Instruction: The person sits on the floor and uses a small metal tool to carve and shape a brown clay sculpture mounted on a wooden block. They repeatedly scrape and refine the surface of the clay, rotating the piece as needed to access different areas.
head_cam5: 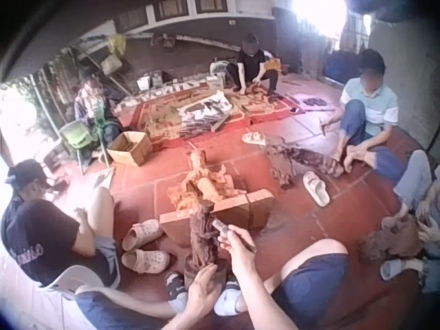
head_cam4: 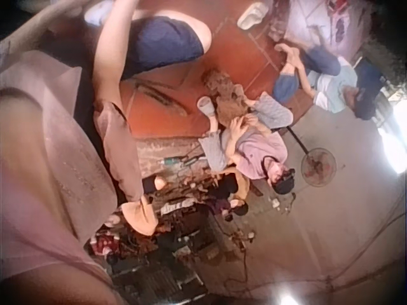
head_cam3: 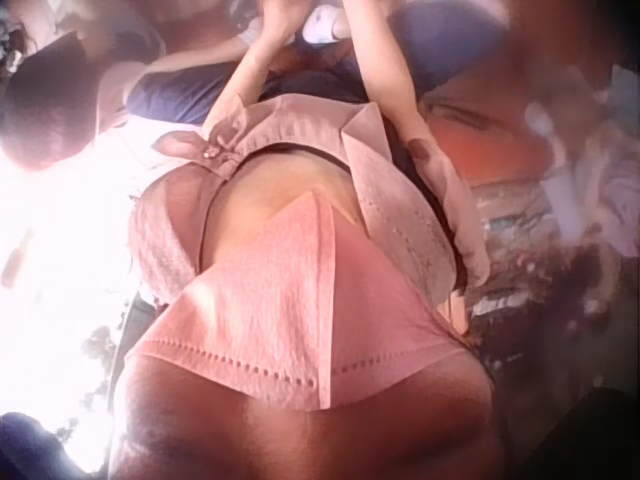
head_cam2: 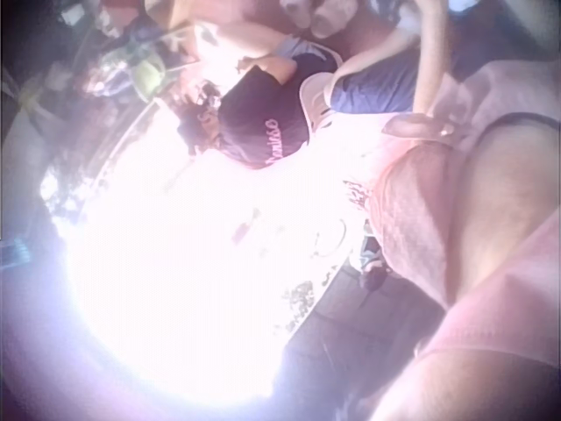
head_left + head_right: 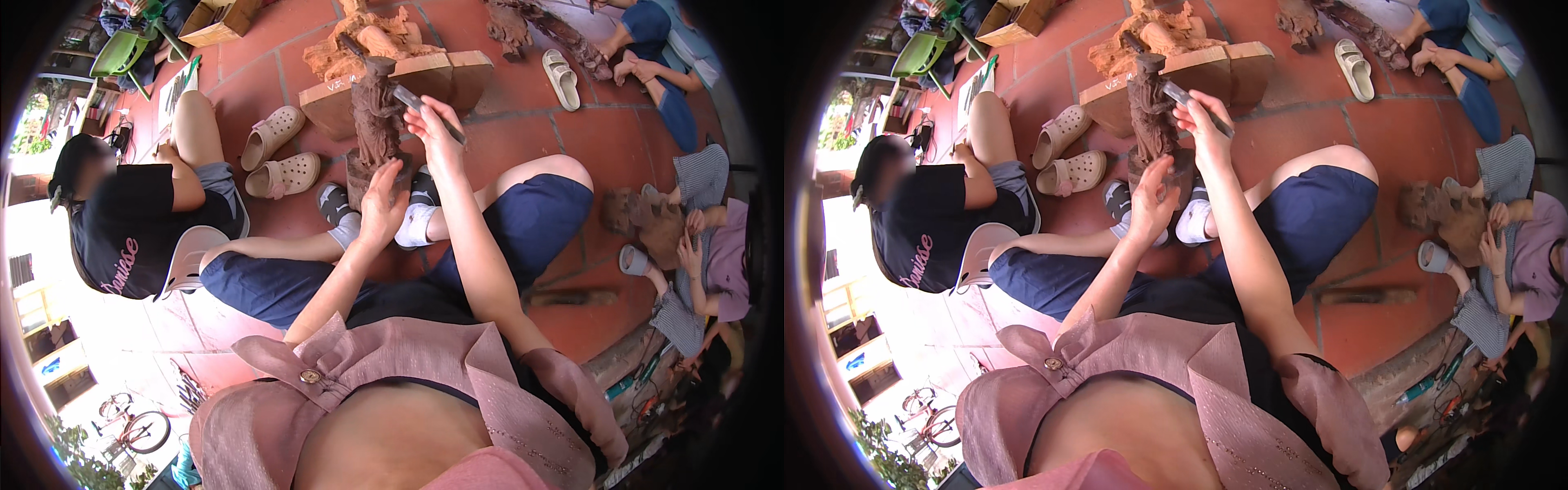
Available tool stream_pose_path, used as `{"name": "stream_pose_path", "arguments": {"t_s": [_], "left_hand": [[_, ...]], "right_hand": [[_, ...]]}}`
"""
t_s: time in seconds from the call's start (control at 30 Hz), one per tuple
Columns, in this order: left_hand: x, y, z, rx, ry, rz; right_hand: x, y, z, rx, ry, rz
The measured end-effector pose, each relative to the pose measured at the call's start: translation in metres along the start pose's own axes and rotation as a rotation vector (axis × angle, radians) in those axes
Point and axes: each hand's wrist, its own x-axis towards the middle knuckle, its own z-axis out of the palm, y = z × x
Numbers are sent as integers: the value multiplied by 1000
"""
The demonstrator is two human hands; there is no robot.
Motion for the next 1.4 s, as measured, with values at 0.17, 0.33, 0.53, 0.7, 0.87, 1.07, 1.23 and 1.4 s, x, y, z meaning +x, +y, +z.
{"name": "stream_pose_path", "arguments": {"t_s": [0.17, 0.33, 0.53, 0.7, 0.87, 1.07, 1.23, 1.4], "left_hand": [[18, 32, 5, -24, 86, 97], [44, 42, 6, 43, 77, 299], [56, 52, 5, 103, 11, 326], [52, 51, 12, 139, 143, 280], [50, 38, 1, 3, 201, 257], [53, 39, -5, -35, 258, 254], [65, 43, -8, -59, 238, 275], [67, 32, -5, -90, 257, 252]], "right_hand": [[-4, 12, -5, -109, 32, -16], [1, 10, 1, -73, 5, -71], [-7, 42, -20, -364, -38, -137], [-19, 44, -15, -527, -120, -291], [-22, 9, 2, -880, -278, -653], [-10, -17, 13, -1027, -403, -650], [1, -27, 23, -1028, -389, -686], [7, -26, 23, -1132, -445, -727]]}}
